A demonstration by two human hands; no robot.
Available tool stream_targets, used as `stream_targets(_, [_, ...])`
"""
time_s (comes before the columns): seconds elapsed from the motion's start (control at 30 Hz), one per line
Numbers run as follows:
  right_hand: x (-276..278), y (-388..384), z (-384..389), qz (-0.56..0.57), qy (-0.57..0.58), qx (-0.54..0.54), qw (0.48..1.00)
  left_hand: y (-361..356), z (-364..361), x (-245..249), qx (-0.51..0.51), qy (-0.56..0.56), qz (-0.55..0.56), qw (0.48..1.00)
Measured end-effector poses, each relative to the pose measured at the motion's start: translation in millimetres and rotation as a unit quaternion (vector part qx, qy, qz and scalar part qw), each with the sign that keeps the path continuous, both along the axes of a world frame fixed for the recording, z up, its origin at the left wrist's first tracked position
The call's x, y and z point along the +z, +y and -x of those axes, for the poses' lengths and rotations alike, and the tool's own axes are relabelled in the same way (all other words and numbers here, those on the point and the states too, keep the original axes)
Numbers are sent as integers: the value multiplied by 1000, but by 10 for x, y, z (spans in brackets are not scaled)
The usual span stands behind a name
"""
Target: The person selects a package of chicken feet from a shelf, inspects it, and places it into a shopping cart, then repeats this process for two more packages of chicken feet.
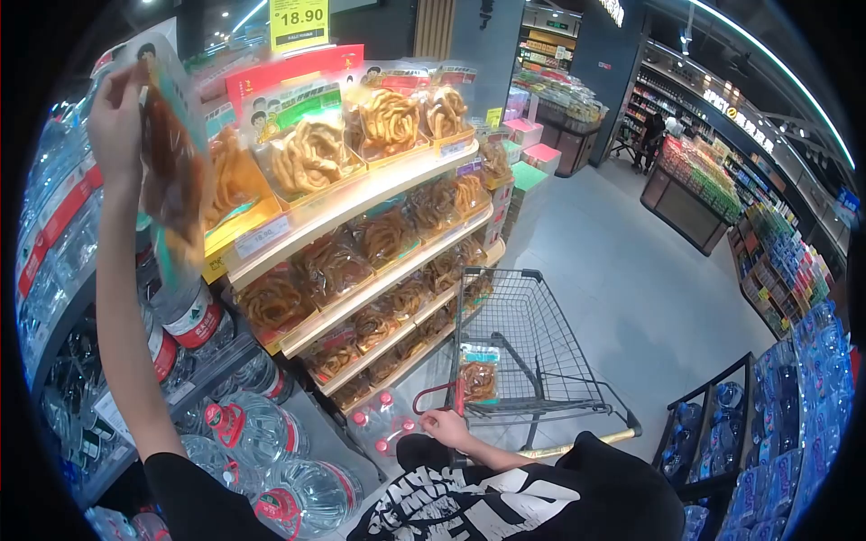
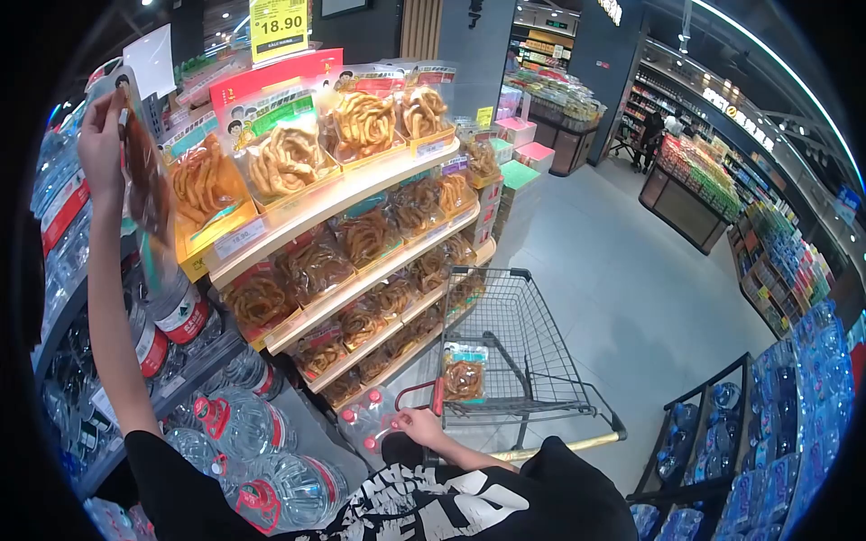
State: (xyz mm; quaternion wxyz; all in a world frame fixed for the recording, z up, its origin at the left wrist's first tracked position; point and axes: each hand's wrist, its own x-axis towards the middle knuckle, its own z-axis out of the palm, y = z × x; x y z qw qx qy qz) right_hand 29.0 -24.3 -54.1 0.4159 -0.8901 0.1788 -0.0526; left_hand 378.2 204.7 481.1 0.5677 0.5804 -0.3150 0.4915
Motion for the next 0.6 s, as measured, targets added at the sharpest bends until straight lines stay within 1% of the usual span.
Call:
stream_targets(0.03, [25, -10, -17, 6, 20, 6, 1000, -44, 221, -73, -17, -6, -65, 998])
stream_targets(0.1, [67, -14, -16, 9, 42, 9, 999, -183, 810, -350, -60, -9, -111, 992])
stream_targets(0.17, [121, -18, -39, 8, -10, 85, 996, -232, 1271, -627, -84, 33, -171, 981])
stream_targets(0.23, [628, 107, -4, -94, -107, 160, 977, -218, 1478, -959, -180, 116, -214, 953])
stream_targets(0.27, [910, 192, 34, -96, -104, 159, 977, -255, 1570, -1128, -215, 147, -225, 939])
stream_targets(0.3, [1175, 302, 89, -94, -169, 165, 967, -299, 1666, -1307, -251, 181, -235, 921])
stream_targets(0.33, [1306, 356, 102, -89, -231, 172, 953, -340, 1769, -1476, -262, 194, -249, 912])
stream_targets(0.37, [1327, 371, 80, -91, -222, 175, 955, -375, 1868, -1644, -272, 209, -258, 903])
stream_targets(0.4, [1347, 381, 17, -224, -254, 78, 938, -416, 1936, -1799, -281, 203, -256, 903])
stream_targets(0.43, [1337, 437, -30, -352, -278, -23, 894, -447, 1991, -1930, -289, 197, -256, 901])
stream_targets(0.47, [1014, 338, -187, -273, -398, -59, 874, -456, 2030, -2017, -289, 202, -256, 900])
stream_targets(0.5, [1123, 301, -173, -278, -393, -56, 875, -461, 2066, -2097, -289, 209, -259, 897])
stream_targets(0.53, [1344, 205, -172, -315, -339, -25, 886, -494, 2102, -2171, -306, 229, -227, 896])
stream_targets(0.57, [1485, 107, -167, -353, -281, 6, 892, -493, 2120, -2205, -311, 248, -223, 890])
stream_targets(0.6, [1481, 30, -157, -346, -233, 33, 908, -500, 2105, -2260, -312, 273, -205, 887])
